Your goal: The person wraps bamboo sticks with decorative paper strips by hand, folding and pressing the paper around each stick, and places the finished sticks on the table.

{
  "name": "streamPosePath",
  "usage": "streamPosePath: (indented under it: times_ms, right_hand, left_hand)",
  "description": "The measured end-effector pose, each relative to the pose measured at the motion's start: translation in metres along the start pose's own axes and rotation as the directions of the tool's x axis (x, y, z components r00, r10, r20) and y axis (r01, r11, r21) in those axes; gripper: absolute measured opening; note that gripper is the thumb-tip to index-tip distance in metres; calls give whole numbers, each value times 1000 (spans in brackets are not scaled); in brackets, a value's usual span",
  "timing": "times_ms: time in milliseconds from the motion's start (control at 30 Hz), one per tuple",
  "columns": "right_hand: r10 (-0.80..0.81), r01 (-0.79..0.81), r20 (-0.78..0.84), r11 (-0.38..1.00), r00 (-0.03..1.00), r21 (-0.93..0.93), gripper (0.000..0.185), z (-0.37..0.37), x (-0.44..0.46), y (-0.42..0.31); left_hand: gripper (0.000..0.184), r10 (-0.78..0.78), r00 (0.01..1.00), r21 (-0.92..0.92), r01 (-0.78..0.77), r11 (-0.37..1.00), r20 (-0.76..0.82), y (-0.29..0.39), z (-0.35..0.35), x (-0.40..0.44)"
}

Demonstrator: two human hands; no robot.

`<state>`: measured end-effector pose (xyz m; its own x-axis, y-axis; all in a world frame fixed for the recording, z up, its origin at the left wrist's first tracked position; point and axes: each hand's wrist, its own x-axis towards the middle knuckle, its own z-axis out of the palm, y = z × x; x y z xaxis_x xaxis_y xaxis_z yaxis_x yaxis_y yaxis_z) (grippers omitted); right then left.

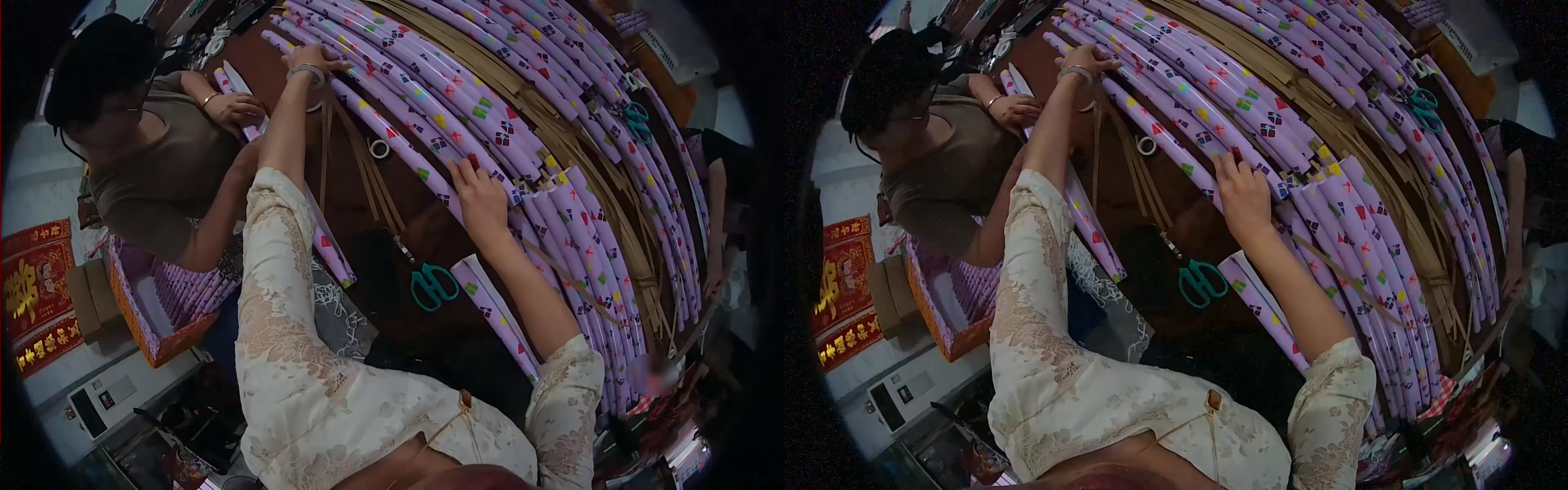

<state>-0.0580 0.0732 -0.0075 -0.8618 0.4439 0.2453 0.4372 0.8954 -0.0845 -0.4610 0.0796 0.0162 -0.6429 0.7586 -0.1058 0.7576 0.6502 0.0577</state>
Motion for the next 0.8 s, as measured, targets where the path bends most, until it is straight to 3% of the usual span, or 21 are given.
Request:
streamPosePath:
  times_ms: [67,133,200,233,300,333,400,433,467,533,567,600,667,700,733,800]
  right_hand:
    - [-1,1,-45,1000,999,-4,40,1,-1,0]
    - [7,-7,-60,1000,998,9,40,3,-1,0]
    - [8,-8,-62,1000,998,-1,40,5,-1,0]
    - [5,-5,-66,1000,998,-8,41,5,-1,0]
    - [23,-23,-9,1000,1000,-19,42,5,-2,-3]
    - [32,-30,46,999,998,-38,43,5,-2,-3]
    - [48,-48,-3,998,999,-31,45,8,-4,-6]
    - [57,-58,-38,997,998,-47,45,10,-7,-6]
    - [90,-89,-45,996,995,32,42,9,-8,-8]
    - [101,-88,-172,993,980,78,40,0,-18,-9]
    - [148,-124,-110,972,983,201,35,-10,-25,-11]
    - [178,-156,-108,969,978,192,35,-17,-39,-11]
    - [85,-14,-242,960,967,280,31,-33,-74,-4]
    - [98,-42,-198,962,975,269,28,-54,-99,-2]
    - [133,-91,-137,956,982,279,28,-73,-129,-1]
    - [247,-225,-48,934,968,278,28,-105,-189,4]
  left_hand:
    - [53,67,997,175,-58,983,-42,-3,0,8]
    - [49,122,991,205,-108,973,-55,-17,3,16]
    - [41,14,870,265,135,955,-494,-42,10,30]
    - [41,21,872,267,127,955,-489,-41,13,31]
    - [34,-231,730,-24,283,959,-644,-39,16,22]
    - [34,-220,741,-14,274,962,-634,-34,16,15]
    - [35,76,635,-65,-197,978,-769,-8,21,-1]
    - [34,133,603,-78,-311,947,-786,22,12,-29]
    - [32,207,638,-125,-434,892,-742,47,7,-55]
    - [23,357,642,-279,-675,683,-678,89,7,-100]
    - [22,410,653,-317,-707,633,-637,108,8,-123]
    - [20,463,656,-354,-733,581,-596,123,10,-144]
    - [19,510,729,-472,-684,556,-456,139,19,-175]
    - [19,503,767,-523,-640,563,-398,145,21,-189]
    - [18,527,722,-419,-690,590,-448,147,26,-200]
    - [17,531,691,-396,-720,570,-491,153,38,-226]
